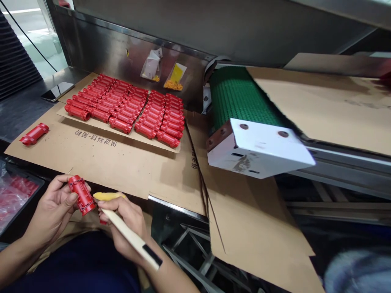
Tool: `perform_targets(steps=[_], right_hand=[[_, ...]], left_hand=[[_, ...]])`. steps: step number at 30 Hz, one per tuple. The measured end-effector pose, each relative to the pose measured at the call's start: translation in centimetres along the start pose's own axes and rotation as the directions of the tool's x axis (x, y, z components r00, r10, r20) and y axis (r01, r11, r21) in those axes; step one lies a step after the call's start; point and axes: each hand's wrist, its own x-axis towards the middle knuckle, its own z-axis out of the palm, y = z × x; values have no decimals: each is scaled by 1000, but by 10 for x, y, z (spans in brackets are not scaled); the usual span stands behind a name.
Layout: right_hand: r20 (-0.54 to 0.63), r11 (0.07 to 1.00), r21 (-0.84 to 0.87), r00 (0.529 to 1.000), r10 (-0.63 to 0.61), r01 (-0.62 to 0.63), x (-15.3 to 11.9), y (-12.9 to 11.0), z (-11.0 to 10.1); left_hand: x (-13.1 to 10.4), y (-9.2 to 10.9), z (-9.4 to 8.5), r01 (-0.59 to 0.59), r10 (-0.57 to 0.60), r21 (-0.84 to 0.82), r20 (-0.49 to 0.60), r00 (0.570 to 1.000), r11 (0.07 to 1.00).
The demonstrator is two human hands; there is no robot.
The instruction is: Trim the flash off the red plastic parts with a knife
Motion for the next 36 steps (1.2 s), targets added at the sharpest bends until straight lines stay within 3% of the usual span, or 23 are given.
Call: perform_targets(steps=[3, 5, 7, 9, 11, 13, 22, 28, 30, 33, 36], right_hand=[[-23, 942, 268, 976, 217, -204, 0, 2, 4], [-27, 903, 357, 964, 265, -239, 0, 4, 5], [-77, 938, 292, 973, 216, -185, -1, 4, 5], [-121, 994, 99, 990, 66, -54, -3, 3, 5], [-109, 995, -69, 991, -82, 74, -5, 0, 6], [-85, 982, -123, 984, -155, 144, -6, -2, 8], [-73, 972, -161, 981, -182, 169, -7, -5, 12], [-92, 987, -139, 991, -97, 83, -10, 3, 14], [-47, 977, -155, 987, -152, 144, -7, 6, 12], [96, 899, -315, 953, -289, 304, 0, 5, 5], [221, 815, -433, 922, -320, 386, 2, 2, -1]], left_hand=[[-4, -3, -4, -93, 91, 119, 21, 996, 989], [-5, -4, -5, -135, 135, 167, 10, 991, 977], [-5, -3, -5, -160, 163, 172, -3, 987, 972], [-4, -3, -5, -172, 175, 154, -7, 985, 973], [-4, -2, -5, -166, 167, 132, 3, 986, 977], [-4, -2, -5, -153, 152, 110, 19, 988, 982], [-4, 0, -1, -146, 146, 78, 9, 989, 986], [-4, -2, -3, -137, 140, 84, -24, 990, 987], [-2, -2, -2, -117, 120, 72, -38, 992, 990], [2, 1, 3, -26, 27, 24, -58, 998, 999], [4, 6, 9, 72, -73, -15, -84, 994, 997]])
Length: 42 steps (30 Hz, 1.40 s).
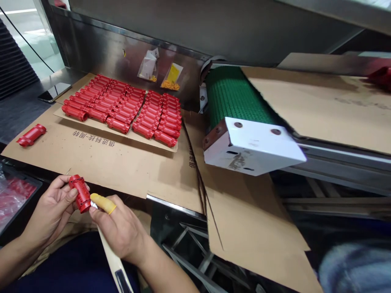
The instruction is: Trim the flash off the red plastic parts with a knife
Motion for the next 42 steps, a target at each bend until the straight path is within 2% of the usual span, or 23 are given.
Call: perform_targets(steps=[2, 4, 6, 7, 8, 9, 11, 13, 15, 32, 37, 40, 42], right_hand=[[-40, 997, 73, 999, 25, -22, -3, -3, -2], [-87, 931, 345, 984, 157, -118, -8, -6, -3], [-9, 722, 647, 945, 327, -244, -12, -8, -5], [43, 624, 723, 920, 389, -298, -12, -9, -6], [73, 575, 742, 895, 441, -344, -11, -9, -8], [65, 582, 719, 870, 488, -380, -9, -9, -9], [-18, 674, 610, 843, 538, -417, -3, -8, -11], [-70, 742, 525, 848, 525, -416, 3, -7, -11], [-77, 770, 491, 860, 504, -407, 7, -7, -11], [-51, 800, 418, 868, 493, -430, 6, -7, -10], [5, 763, 448, 854, 520, -466, 7, -8, -15], [-25, 750, 501, 859, 511, -431, 7, -9, -15], [-58, 775, 493, 873, 484, -396, 6, -11, -14]], left_hand=[[0, 2, 1, 16, -16, -10, -27, 999, 1000], [1, 2, -1, -3, 3, -19, -39, 999, 1000], [0, 0, -5, -37, 37, -10, -19, 999, 999], [0, -2, -7, -57, 57, 5, 2, 998, 998], [-1, -3, -9, -82, 81, 28, 25, 996, 996], [-2, -4, -10, -111, 108, 58, 48, 993, 992], [-4, -5, -11, -172, 163, 117, 88, 983, 978], [-6, -5, -11, -228, 211, 161, 114, 971, 960], [-8, -5, -11, -265, 242, 191, 132, 961, 945], [-7, -6, -14, -284, 257, 280, 128, 958, 917], [-6, -7, -15, -246, 227, 278, 101, 969, 928], [-4, -6, -17, -220, 199, 227, 111, 974, 949], [-4, -6, -18, -196, 174, 193, 124, 977, 962]])
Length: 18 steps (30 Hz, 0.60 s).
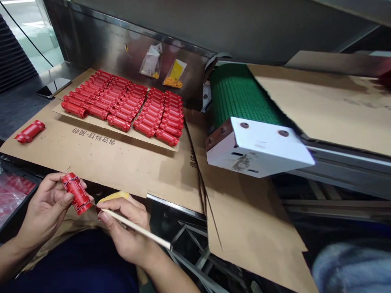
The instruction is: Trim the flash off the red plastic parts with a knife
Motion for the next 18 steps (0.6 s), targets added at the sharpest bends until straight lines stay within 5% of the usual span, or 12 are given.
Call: perform_targets(steps=[12, 18], right_hand=[[29, 988, -106, 994, -106, 109, -3, 5, 1], [244, 911, -257, 933, -263, 324, 2, 4, -2]], left_hand=[[-1, -4, -4, 58, -57, -25, 34, 998, 998], [1, -3, -2, 84, -83, -62, 16, 996, 995]])
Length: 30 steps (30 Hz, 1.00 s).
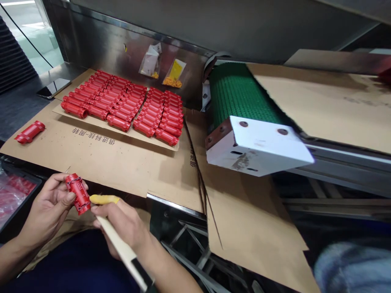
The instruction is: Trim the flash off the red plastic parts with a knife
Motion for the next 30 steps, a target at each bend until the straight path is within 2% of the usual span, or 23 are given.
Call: perform_targets(steps=[3, 5, 7, 9, 12, 14, 16, 19, 21, 26, 30], right_hand=[[70, 967, -207, 988, -139, 151, 0, 1, 3], [5, 975, -176, 991, -135, 134, -2, 5, 9], [-130, 999, -26, 991, -38, 35, -5, 13, 18], [-252, 993, 84, 963, 96, -77, -8, 23, 24], [-363, 928, 268, 865, 345, -258, -8, 33, 27], [-379, 888, 333, 817, 435, -318, -7, 31, 25], [-380, 922, 254, 846, 374, -293, -7, 24, 25], [-355, 978, 123, 913, 199, -166, -8, 12, 30], [-342, 992, 85, 932, 118, -94, -7, 7, 36], [-337, 1000, 18, 941, 7, 0, -3, 6, 44], [-347, 999, 2, 937, -37, 40, -1, 7, 43]], left_hand=[[2, 4, 5, 57, -60, -84, -34, 998, 995], [4, 8, 9, 117, -123, -139, -35, 992, 983], [4, 11, 11, 164, -169, -170, -16, 985, 972], [5, 14, 13, 186, -188, -180, 7, 982, 966], [4, 15, 12, 170, -169, -201, 21, 985, 965], [4, 14, 12, 149, -147, -215, 23, 989, 965], [3, 13, 12, 135, -133, -215, 28, 991, 967], [1, 8, 12, 93, -88, -157, 39, 995, 983], [-1, 4, 12, 67, -62, -92, 50, 997, 994], [-4, 3, 10, 28, -28, -3, 54, 998, 1000], [-5, 7, 11, 11, -12, 30, 38, 999, 999]])
